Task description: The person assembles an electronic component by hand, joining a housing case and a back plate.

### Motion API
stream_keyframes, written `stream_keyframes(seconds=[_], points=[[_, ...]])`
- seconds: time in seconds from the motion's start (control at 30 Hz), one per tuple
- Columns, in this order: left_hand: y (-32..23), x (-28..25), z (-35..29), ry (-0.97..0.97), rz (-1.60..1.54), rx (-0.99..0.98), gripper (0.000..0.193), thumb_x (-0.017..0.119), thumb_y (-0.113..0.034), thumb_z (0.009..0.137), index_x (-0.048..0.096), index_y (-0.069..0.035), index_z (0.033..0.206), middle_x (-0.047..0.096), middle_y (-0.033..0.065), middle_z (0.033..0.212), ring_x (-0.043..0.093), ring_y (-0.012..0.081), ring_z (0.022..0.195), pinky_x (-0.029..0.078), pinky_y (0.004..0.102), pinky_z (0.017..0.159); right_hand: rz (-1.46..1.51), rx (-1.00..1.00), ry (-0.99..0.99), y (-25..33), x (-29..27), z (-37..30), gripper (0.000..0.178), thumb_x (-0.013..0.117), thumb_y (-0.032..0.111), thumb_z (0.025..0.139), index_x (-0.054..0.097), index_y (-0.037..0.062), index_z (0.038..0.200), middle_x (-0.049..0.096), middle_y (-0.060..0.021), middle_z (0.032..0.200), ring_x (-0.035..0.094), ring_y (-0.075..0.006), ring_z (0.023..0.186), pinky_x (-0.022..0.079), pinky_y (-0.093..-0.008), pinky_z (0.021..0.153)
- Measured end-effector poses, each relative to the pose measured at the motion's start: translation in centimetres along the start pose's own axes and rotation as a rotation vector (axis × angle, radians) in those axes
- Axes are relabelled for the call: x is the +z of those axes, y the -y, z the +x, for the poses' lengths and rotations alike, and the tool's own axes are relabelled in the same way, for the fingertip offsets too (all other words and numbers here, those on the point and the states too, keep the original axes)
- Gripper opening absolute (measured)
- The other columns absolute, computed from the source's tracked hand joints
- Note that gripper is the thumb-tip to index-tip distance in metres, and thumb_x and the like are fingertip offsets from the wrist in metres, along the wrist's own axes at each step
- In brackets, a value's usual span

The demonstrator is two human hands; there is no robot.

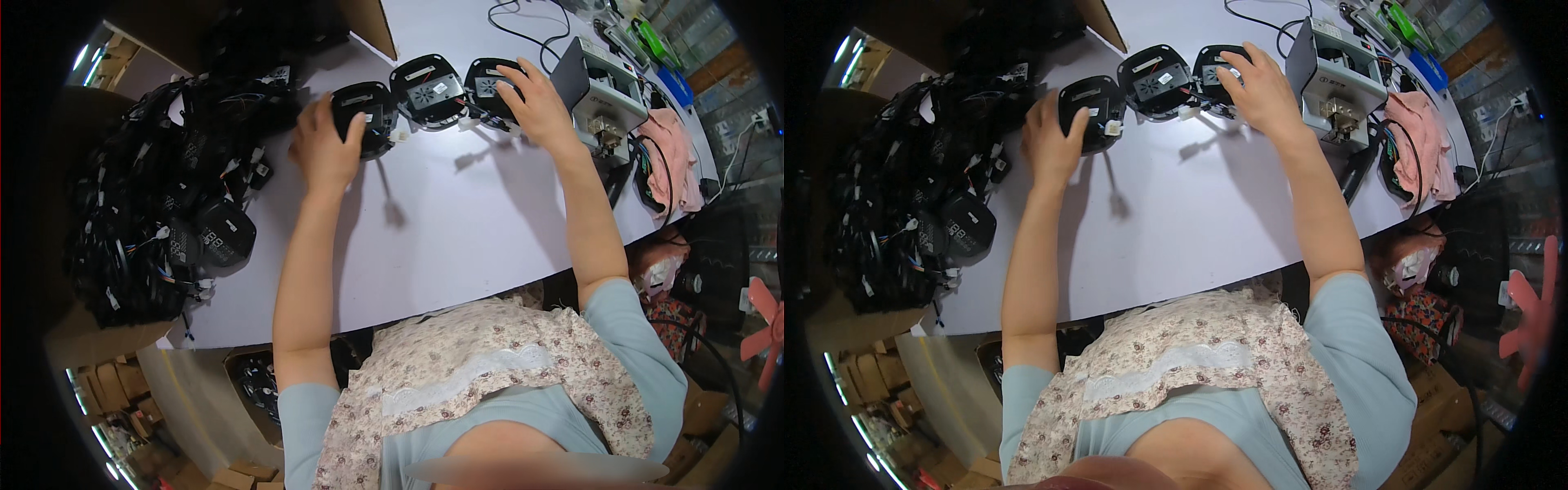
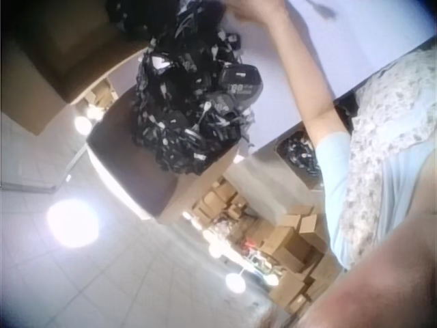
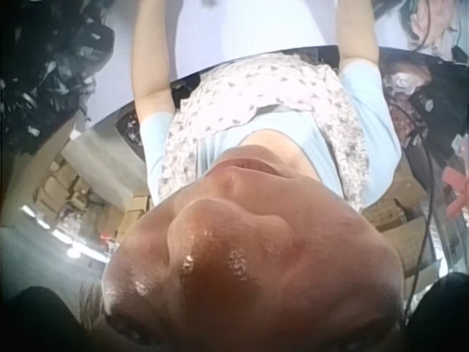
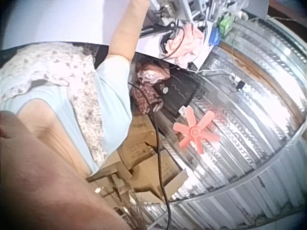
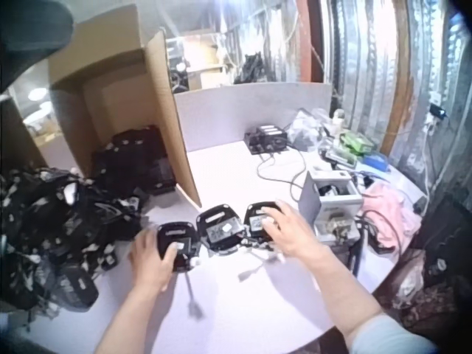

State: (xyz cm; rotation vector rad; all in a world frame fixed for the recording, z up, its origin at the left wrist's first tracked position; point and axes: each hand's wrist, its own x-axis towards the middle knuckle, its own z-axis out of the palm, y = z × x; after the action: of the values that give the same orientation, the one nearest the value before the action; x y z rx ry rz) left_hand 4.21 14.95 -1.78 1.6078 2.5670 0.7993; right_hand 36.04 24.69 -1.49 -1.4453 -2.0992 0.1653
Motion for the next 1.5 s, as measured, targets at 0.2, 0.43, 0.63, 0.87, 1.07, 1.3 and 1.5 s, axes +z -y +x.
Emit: stream_keyframes(seconds=[0.2,0.43,0.63,0.87,1.07,1.3,1.5], points=[[-0.4,1.5,0.1,0.159,-0.033,0.359,0.046,0.061,-0.042,0.097,0.062,-0.021,0.138,0.052,0.0105,0.149,0.042,0.0370,0.141,0.030,0.0522,0.117,0.089,-0.294,0.163,3.4,0.3,2.2,0.038,0.048,0.035,0.103,0.068,0.0117,0.126,0.063,-0.0098,0.130,0.050,-0.0310,0.134,0.032,-0.0495,0.118],[0.5,2.9,-0.8,0.048,-0.211,0.354,0.045,0.064,-0.032,0.095,0.063,-0.011,0.135,0.053,0.0143,0.146,0.048,0.0373,0.136,0.042,0.0416,0.112,-0.187,-0.338,0.382,5.4,2.4,1.2,0.036,0.045,0.034,0.104,0.064,0.0162,0.129,0.062,-0.0030,0.130,0.048,-0.0289,0.136,0.024,-0.0660,0.115],[0.5,-0.2,-3.5,-0.181,-0.212,0.404,0.047,0.066,-0.038,0.093,0.063,-0.014,0.134,0.047,0.0139,0.149,0.038,0.0352,0.142,0.024,0.0586,0.117,-0.064,-0.375,0.132,4.5,1.6,1.2,0.043,0.054,0.033,0.102,0.061,0.0104,0.137,0.057,-0.0132,0.142,0.051,-0.0341,0.133,0.034,-0.0549,0.113],[17.6,-12.5,-6.0,-0.901,0.057,0.172,0.028,0.075,-0.024,0.087,0.068,-0.008,0.108,0.064,0.0093,0.110,0.055,0.0304,0.114,0.041,0.0447,0.099,0.420,-0.628,0.397,19.0,-0.6,1.9,0.036,0.065,0.027,0.096,0.068,0.0056,0.125,0.063,-0.0137,0.134,0.056,-0.0335,0.126,0.043,-0.0416,0.107],[26.7,-14.6,-7.6,-0.874,-0.283,-0.300,0.046,0.073,-0.027,0.095,0.055,-0.003,0.130,0.049,0.0229,0.130,0.048,0.0346,0.124,0.040,0.0453,0.107,-0.032,-0.543,0.660,26.9,9.7,8.1,0.042,0.063,0.026,0.089,0.067,0.0064,0.125,0.065,-0.0179,0.129,0.061,-0.0345,0.121,0.050,-0.0456,0.102],[27.1,-14.8,-6.8,-0.630,-0.730,-0.483,0.070,0.066,-0.041,0.100,0.037,0.000,0.149,0.061,0.0234,0.128,0.060,0.0263,0.115,0.042,0.0354,0.104,-0.206,-0.706,0.623,27.3,19.4,11.2,0.037,0.059,0.019,0.089,0.069,0.0103,0.123,0.069,-0.0228,0.120,0.065,-0.0415,0.116,0.051,-0.0478,0.103],[29.0,-15.8,-4.6,-0.713,-0.888,-0.449,0.061,0.073,-0.022,0.096,0.043,-0.001,0.145,0.063,0.0182,0.124,0.059,0.0221,0.114,0.045,0.0323,0.101,-0.332,-0.835,0.587,26.7,16.2,5.5,0.029,0.060,0.014,0.087,0.073,0.0135,0.112,0.072,-0.0173,0.108,0.070,-0.0368,0.103,0.055,-0.0504,0.094]])
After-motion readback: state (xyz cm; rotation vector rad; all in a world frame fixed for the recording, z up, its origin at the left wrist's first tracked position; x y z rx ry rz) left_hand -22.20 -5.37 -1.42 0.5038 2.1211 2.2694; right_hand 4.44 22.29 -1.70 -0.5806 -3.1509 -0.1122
